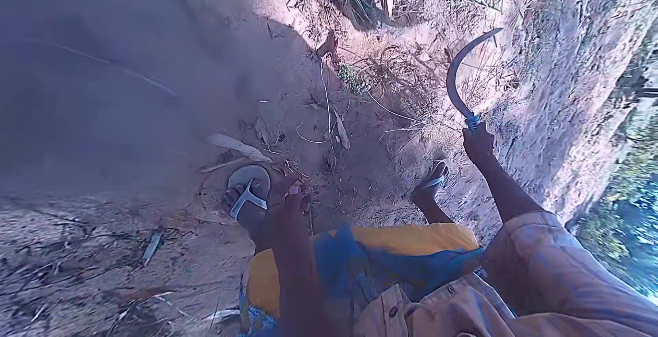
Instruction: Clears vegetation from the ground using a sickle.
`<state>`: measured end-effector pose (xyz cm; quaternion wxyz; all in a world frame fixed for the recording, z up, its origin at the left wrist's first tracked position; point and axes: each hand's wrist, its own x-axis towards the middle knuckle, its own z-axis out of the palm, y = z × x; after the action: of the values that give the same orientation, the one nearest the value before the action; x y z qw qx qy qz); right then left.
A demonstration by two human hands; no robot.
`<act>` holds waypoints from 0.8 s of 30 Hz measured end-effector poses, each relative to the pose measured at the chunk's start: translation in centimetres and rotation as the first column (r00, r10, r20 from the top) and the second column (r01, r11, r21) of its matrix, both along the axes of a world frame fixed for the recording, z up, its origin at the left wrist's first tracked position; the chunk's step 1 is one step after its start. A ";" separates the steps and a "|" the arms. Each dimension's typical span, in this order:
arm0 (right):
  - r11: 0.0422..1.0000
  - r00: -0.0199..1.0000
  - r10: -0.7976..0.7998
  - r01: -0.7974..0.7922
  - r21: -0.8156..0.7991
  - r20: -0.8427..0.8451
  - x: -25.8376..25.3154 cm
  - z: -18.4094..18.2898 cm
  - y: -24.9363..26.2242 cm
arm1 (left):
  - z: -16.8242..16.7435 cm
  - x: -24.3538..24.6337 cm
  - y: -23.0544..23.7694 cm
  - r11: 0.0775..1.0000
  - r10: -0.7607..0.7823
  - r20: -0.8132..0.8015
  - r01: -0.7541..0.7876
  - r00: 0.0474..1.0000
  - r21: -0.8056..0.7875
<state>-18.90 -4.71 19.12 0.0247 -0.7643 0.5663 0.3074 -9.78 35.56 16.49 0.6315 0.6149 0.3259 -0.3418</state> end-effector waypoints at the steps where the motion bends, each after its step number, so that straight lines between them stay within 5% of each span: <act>1: 0.997 0.998 0.064 -0.064 0.031 -0.001 0.1 0.2 1.0 | -0.2 -0.1 0.0 1.000 -0.010 0.002 0.010 1.000 -0.004; 4: 0.959 0.952 0.247 -0.214 0.186 -0.181 1.6 -1.3 2.5 | -0.5 -0.5 -0.1 0.999 -0.030 -0.003 0.030 1.000 -0.011; 6: 0.964 0.944 0.219 -0.170 0.204 -0.245 1.6 -2.8 2.2 | -0.4 -0.5 0.0 1.000 -0.016 -0.004 0.016 1.000 0.002; 9: 0.980 0.989 -0.147 0.142 0.140 0.025 -1.1 -3.9 0.8 | -0.3 -0.3 0.1 1.000 0.009 0.005 -0.009 1.000 0.007; 12: 0.945 0.882 -0.321 0.272 0.183 0.344 -4.4 -1.7 1.6 | -0.3 -0.6 -0.3 1.000 -0.002 -0.013 0.002 1.000 0.002; 16: 0.897 0.884 -0.276 0.097 0.431 0.376 -3.1 1.4 9.5 | 0.0 -0.7 -1.0 0.992 -0.124 -0.074 0.121 0.990 -0.041; 21: 0.678 0.889 -0.066 -0.293 0.675 0.452 -0.9 -2.2 21.4 | 0.2 -0.9 -1.7 0.928 -0.347 -0.147 0.317 0.926 -0.195; 24: 0.504 0.819 -0.127 -0.433 0.748 0.559 0.7 -3.3 27.5 | 0.2 -1.4 -1.5 0.969 -0.223 -0.164 0.200 0.961 -0.143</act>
<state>-18.21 22.79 15.79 0.5274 -0.7543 0.2347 0.3126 -11.21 34.04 16.66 0.5968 0.5723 0.2914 -0.4810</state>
